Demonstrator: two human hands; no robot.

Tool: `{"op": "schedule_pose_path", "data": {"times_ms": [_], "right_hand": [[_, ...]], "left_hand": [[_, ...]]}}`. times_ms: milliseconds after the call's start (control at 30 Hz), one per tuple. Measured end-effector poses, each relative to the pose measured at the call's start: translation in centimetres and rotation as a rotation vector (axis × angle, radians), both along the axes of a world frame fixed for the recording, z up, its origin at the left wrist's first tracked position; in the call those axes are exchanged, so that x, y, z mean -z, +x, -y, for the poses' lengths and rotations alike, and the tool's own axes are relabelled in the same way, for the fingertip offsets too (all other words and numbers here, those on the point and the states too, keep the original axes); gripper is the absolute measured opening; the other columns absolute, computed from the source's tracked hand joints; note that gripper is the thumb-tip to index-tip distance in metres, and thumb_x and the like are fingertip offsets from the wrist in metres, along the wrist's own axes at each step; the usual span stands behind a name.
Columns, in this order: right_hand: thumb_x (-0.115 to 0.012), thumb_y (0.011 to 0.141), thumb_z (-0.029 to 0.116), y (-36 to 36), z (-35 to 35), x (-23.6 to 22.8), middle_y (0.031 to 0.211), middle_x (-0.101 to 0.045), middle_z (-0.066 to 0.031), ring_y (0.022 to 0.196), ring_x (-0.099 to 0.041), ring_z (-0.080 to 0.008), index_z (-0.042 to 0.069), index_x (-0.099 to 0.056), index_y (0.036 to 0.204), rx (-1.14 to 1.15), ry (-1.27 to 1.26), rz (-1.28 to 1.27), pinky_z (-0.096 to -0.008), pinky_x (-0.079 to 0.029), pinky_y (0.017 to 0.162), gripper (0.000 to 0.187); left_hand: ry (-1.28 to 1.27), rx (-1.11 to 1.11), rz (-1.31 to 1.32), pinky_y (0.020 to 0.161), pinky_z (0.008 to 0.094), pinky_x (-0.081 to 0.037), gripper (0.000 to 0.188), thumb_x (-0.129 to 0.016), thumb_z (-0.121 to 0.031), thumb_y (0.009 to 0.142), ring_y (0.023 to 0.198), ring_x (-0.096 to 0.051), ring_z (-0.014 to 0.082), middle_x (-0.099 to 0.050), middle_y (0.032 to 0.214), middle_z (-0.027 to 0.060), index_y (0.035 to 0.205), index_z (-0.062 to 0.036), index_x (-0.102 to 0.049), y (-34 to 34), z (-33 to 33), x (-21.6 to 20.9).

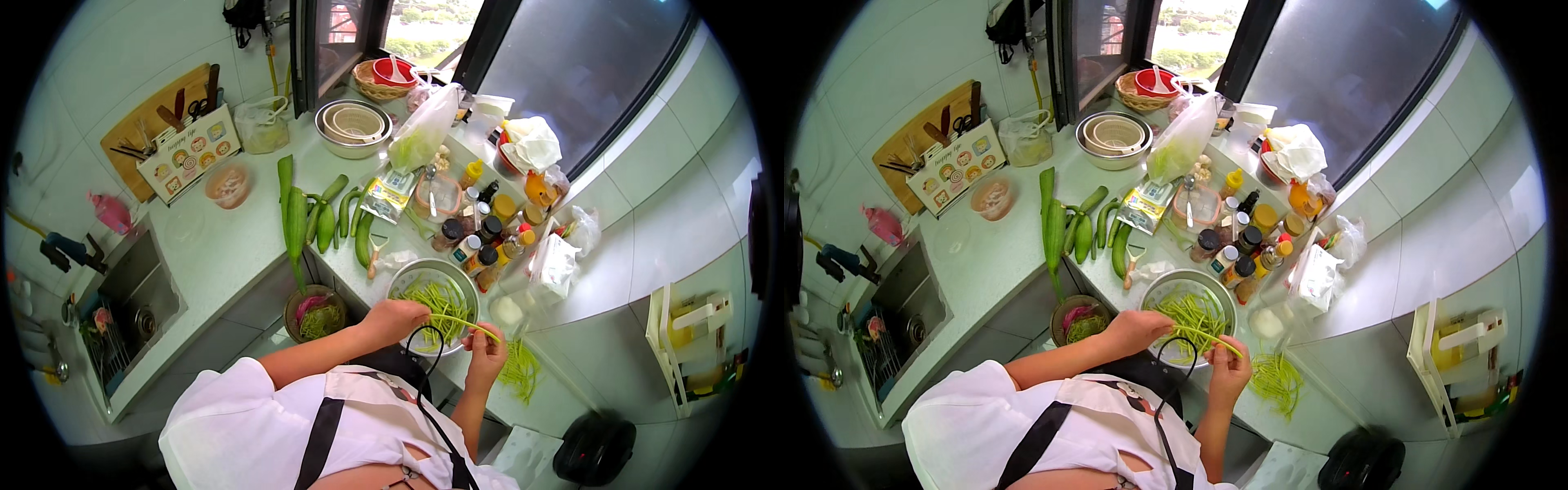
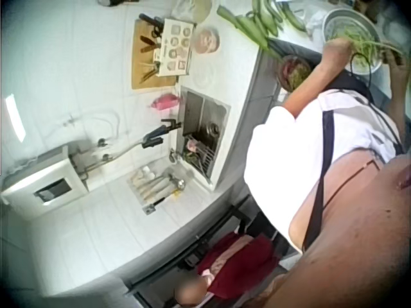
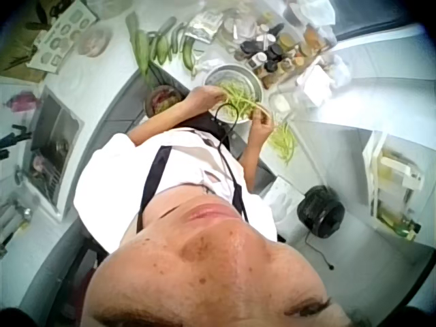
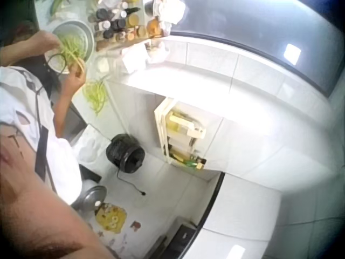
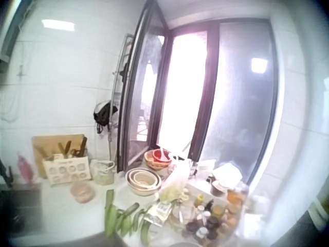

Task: The person pulls the string-like fibers from green bean pods by hand and drops the cleaned pods into a bowl.

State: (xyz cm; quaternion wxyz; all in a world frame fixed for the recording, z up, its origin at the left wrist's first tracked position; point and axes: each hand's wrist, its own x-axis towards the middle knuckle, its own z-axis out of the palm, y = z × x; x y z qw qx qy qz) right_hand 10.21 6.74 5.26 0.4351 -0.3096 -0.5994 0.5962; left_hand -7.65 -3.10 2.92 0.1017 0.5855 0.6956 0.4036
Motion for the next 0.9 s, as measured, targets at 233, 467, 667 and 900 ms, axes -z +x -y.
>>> {"op": "schedule_pose_path", "data": {"times_ms": [233,467,667,900], "right_hand": [[-0.062,0.088,0.010,1.3,-0.5,0.5,0.074,-0.063,-0.0078,0.057,-0.057,-0.0100,0.001,-0.058,0.094,0.086,0.005,0.085,-0.0214,-0.047,0.053,0.011],[-0.065,0.084,0.007,1.5,-0.3,-0.4,0.069,-0.063,-0.0073,0.059,-0.060,-0.0100,-0.002,-0.061,0.085,0.128,0.038,0.214,-0.0216,-0.049,0.052,0.010],[-0.065,0.085,0.012,1.6,-1.2,0.5,0.066,-0.060,-0.0035,0.055,-0.054,-0.0092,0.000,-0.061,0.083,0.204,0.212,0.344,-0.0220,-0.044,0.052,0.013],[-0.067,0.082,0.012,2.0,-1.4,0.7,0.072,-0.063,-0.0079,0.059,-0.059,-0.0136,0.003,-0.065,0.090,0.131,0.356,0.489,-0.0260,-0.045,0.055,0.012]], "left_hand": [[-0.012,0.027,-0.027,0.060,0.0383,-0.051,0.012,-0.061,-0.017,0.082,0.072,-0.062,0.0295,-0.062,0.079,0.0093,0.090,-0.0082,-0.063,0.4,-0.6,-0.8],[-0.012,0.129,-0.257,0.055,0.0380,-0.049,0.005,-0.058,-0.013,0.077,0.066,-0.062,0.0282,-0.059,0.072,0.0071,0.080,-0.0099,-0.060,0.9,-1.6,0.0],[-0.026,0.148,-0.282,0.052,0.0381,-0.049,0.002,-0.056,-0.011,0.075,0.062,-0.062,0.0284,-0.058,0.066,0.0081,0.075,-0.0105,-0.058,1.1,-2.5,1.0],[0.017,0.062,0.110,0.062,0.0312,-0.052,0.020,-0.063,-0.009,0.081,0.072,-0.067,0.0247,-0.066,0.082,0.0140,0.100,-0.0055,-0.064,-0.2,-2.3,-0.7]]}}
